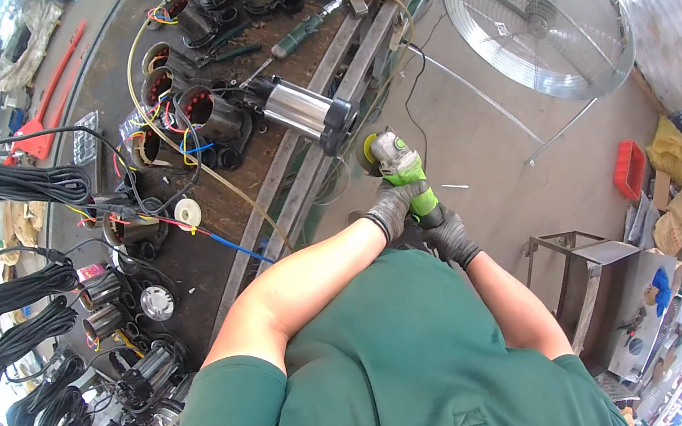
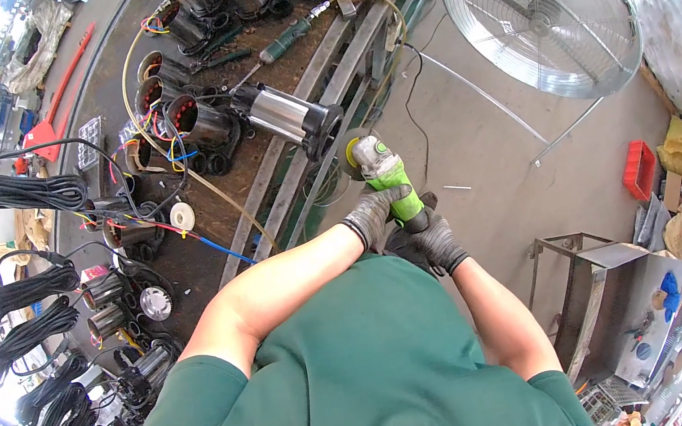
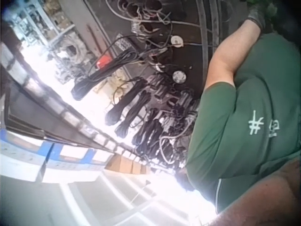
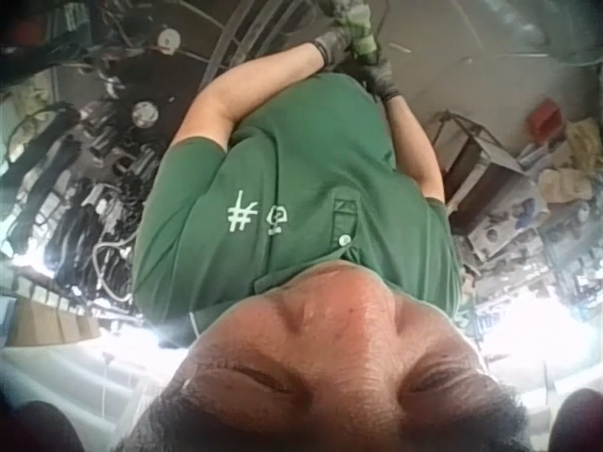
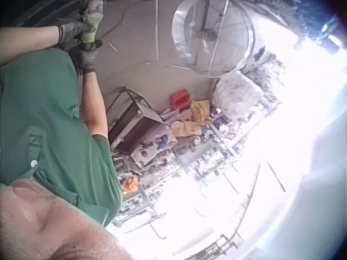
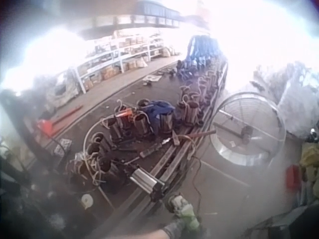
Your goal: The person uses a hand-held grinder to smooth the edges of a metal component on a worktable, creating sparks. They then set the grinder down, pick up a different black metal assembly, and fit a smaller circular component onto its end by hand.
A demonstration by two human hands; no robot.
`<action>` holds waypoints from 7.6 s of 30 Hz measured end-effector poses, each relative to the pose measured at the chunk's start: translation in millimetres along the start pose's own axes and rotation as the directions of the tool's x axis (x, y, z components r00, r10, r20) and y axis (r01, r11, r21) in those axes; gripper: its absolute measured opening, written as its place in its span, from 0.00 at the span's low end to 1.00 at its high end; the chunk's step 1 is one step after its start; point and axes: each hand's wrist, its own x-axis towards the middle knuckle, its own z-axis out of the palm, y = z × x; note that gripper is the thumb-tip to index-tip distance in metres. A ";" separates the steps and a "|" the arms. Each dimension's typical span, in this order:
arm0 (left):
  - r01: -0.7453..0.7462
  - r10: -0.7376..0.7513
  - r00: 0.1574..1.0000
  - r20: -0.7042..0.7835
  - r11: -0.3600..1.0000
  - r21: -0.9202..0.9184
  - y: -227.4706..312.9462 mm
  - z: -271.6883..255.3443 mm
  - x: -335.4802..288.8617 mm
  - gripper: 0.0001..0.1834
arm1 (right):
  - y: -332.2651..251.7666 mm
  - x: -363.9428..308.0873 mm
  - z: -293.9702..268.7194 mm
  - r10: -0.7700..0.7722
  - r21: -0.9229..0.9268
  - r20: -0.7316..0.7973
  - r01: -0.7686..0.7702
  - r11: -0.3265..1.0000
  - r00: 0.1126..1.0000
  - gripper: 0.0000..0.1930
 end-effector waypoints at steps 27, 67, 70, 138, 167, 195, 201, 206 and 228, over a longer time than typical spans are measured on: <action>-0.066 0.088 0.979 -0.182 0.990 0.123 15.2 4.6 -8.3 0.27 | 48.9 43.2 41.9 -0.143 0.212 0.132 0.113 0.971 0.981 0.24; -0.048 0.085 0.972 -0.219 0.984 0.171 -2.4 -16.1 20.1 0.29 | 59.6 58.3 46.1 -0.067 0.306 0.167 0.013 0.952 0.984 0.28; -0.050 0.089 0.969 -0.229 0.984 0.170 -3.0 -18.5 21.4 0.29 | 55.6 57.3 44.0 -0.101 0.301 0.177 0.044 0.952 0.979 0.29; -0.057 0.097 0.948 -0.302 0.989 0.139 -7.8 -15.7 26.9 0.29 | 4.8 38.2 10.0 -0.113 0.283 0.169 0.061 0.957 0.979 0.23; -0.089 0.112 0.959 -0.259 0.991 0.098 -16.4 -25.1 33.4 0.32 | 44.8 59.6 30.7 -0.058 0.229 0.214 0.008 0.973 0.975 0.28; -0.039 0.044 0.964 -0.261 0.999 0.025 -4.4 -5.9 21.9 0.37 | 61.5 71.1 32.3 -0.296 0.251 0.146 0.254 0.934 0.944 0.26; -0.012 0.018 0.954 -0.301 1.000 0.023 2.0 -5.2 17.0 0.36 | 56.4 67.7 30.4 -0.200 0.182 0.182 0.167 0.969 0.963 0.25; -0.006 0.004 0.956 -0.294 1.000 -0.003 3.3 -2.4 14.5 0.36 | 47.8 63.9 24.0 -0.126 0.121 0.211 0.102 0.987 0.969 0.26; -0.074 0.080 0.960 -0.267 0.997 0.032 0.0 -8.5 16.9 0.36 | 32.3 57.6 17.2 -0.139 0.218 0.216 0.091 0.972 0.966 0.29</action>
